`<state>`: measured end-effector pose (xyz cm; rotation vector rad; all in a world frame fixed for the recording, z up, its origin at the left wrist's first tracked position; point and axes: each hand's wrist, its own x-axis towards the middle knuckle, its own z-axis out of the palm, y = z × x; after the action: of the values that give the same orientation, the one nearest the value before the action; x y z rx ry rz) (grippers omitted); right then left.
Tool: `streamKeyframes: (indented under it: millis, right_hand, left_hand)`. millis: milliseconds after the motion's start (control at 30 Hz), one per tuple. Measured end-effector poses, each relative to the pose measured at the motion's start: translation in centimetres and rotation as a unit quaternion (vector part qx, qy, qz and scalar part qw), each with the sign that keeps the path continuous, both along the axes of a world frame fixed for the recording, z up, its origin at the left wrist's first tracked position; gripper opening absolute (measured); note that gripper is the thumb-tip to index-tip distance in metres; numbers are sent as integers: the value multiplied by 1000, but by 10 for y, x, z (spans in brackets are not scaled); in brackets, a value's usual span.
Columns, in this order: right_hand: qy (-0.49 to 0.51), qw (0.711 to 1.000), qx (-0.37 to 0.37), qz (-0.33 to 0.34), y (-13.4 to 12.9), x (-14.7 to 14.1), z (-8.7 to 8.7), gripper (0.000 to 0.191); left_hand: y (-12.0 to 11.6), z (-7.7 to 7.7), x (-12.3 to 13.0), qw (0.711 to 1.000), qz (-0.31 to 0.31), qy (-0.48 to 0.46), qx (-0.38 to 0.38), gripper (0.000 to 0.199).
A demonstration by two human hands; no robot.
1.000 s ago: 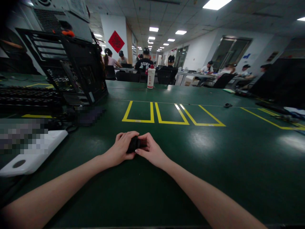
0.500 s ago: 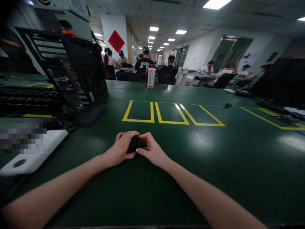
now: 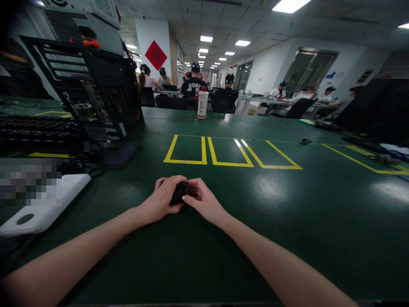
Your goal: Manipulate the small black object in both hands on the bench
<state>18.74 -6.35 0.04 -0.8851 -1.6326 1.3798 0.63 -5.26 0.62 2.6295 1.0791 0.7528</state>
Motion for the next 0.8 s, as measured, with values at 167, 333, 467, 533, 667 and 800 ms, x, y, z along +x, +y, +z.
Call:
streamKeyframes:
  millis: [167, 333, 467, 533, 667, 800]
  right_hand:
    - [5, 1000, 5, 10, -3, 0, 2, 29]
    - [13, 1000, 7, -6, -1, -1, 1, 20]
    - [-1, 1000, 5, -10, 1, -1, -1, 30]
    - [1, 1000, 8, 0, 1, -1, -1, 30]
    - [13, 1000, 6, 12, -1, 0, 1, 32]
    - [16, 1000, 1, 2, -2, -1, 3, 20]
  left_hand:
    - [-1, 2, -1, 1000, -6, 6, -6, 62]
    - [2, -4, 1, 1000, 4, -2, 11, 63]
    - [3, -5, 2, 1000, 3, -4, 13, 61]
    - [2, -4, 1, 1000, 1, -3, 10, 61]
    - [2, -4, 0, 1000, 1, -4, 7, 64]
    - [3, -5, 0, 1000, 1, -5, 6, 63]
